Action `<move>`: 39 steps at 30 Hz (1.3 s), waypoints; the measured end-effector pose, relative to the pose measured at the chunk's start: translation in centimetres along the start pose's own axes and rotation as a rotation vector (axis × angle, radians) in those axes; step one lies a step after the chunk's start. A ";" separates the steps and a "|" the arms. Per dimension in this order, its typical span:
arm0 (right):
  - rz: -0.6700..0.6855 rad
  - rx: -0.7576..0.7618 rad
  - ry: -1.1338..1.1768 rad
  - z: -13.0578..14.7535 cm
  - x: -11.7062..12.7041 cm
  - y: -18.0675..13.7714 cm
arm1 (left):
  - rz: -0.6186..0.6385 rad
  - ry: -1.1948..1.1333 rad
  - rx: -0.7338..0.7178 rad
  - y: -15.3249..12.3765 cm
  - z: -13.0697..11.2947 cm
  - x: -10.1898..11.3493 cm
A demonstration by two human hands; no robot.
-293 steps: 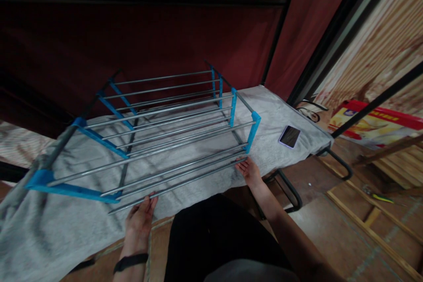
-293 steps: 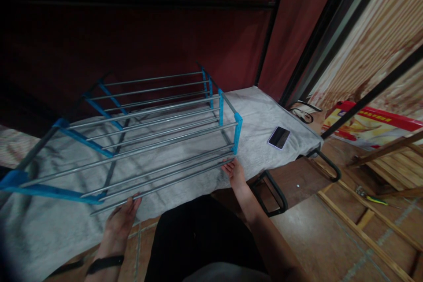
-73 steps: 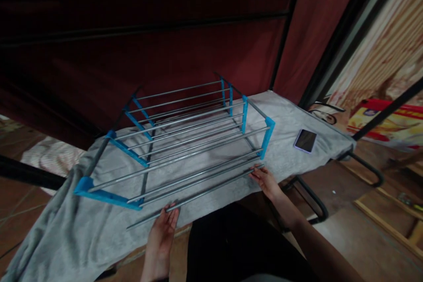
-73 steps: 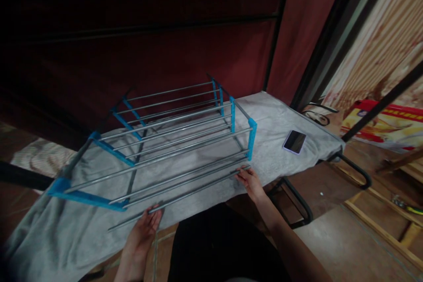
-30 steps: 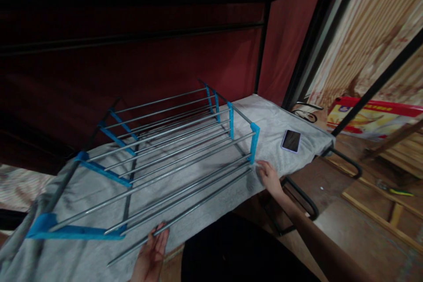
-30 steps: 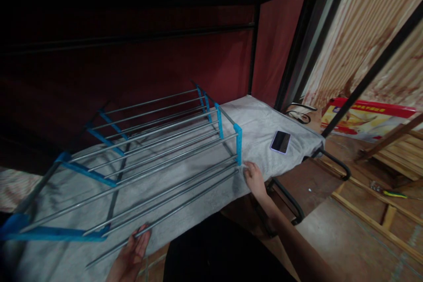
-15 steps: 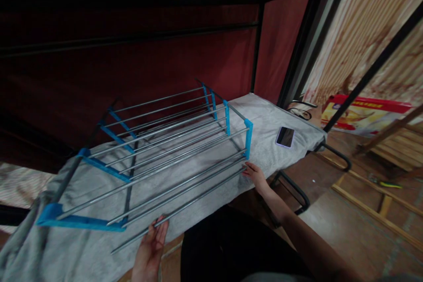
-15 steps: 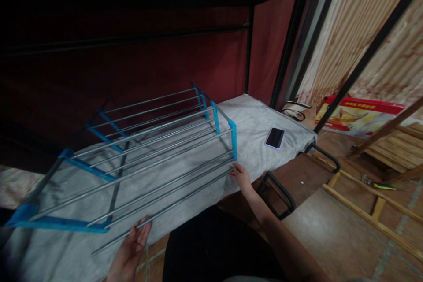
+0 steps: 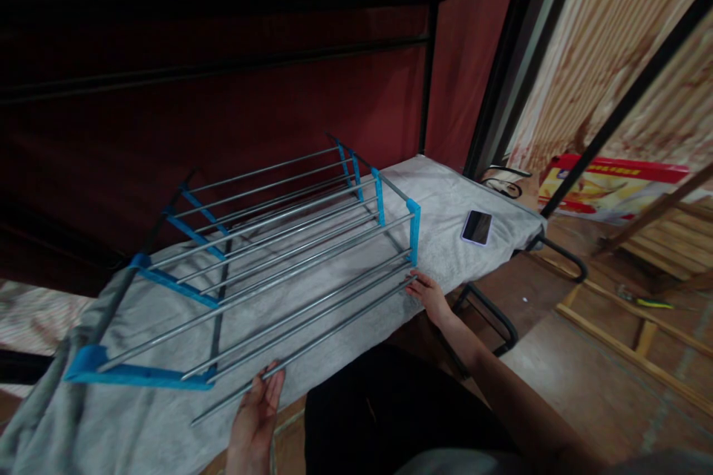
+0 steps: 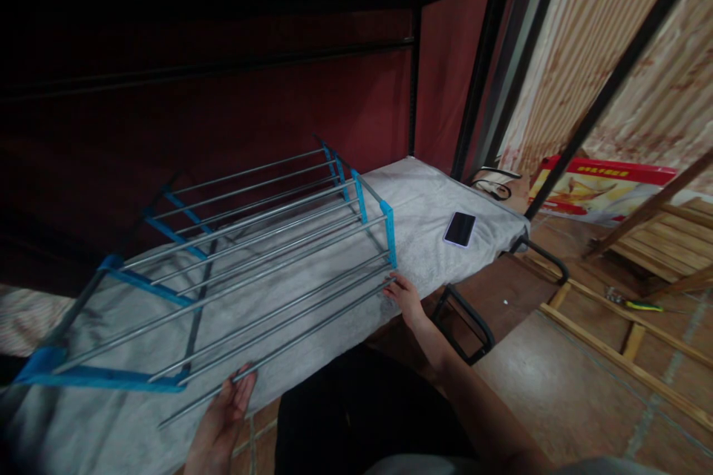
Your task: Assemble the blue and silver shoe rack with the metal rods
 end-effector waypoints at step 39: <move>-0.070 0.018 -0.205 0.2 0.6 0.1 | 0.016 -0.132 -0.001 -0.5 0.6 0.1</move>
Point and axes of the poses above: each hand's wrist, its own y-axis towards the middle knuckle, its own x-axis out of the back of the hand, z = x × y, the point moved 7 cm from there along y, towards the middle knuckle, and after that the axes turned 12 degrees about -y, right-handed, at the moved point
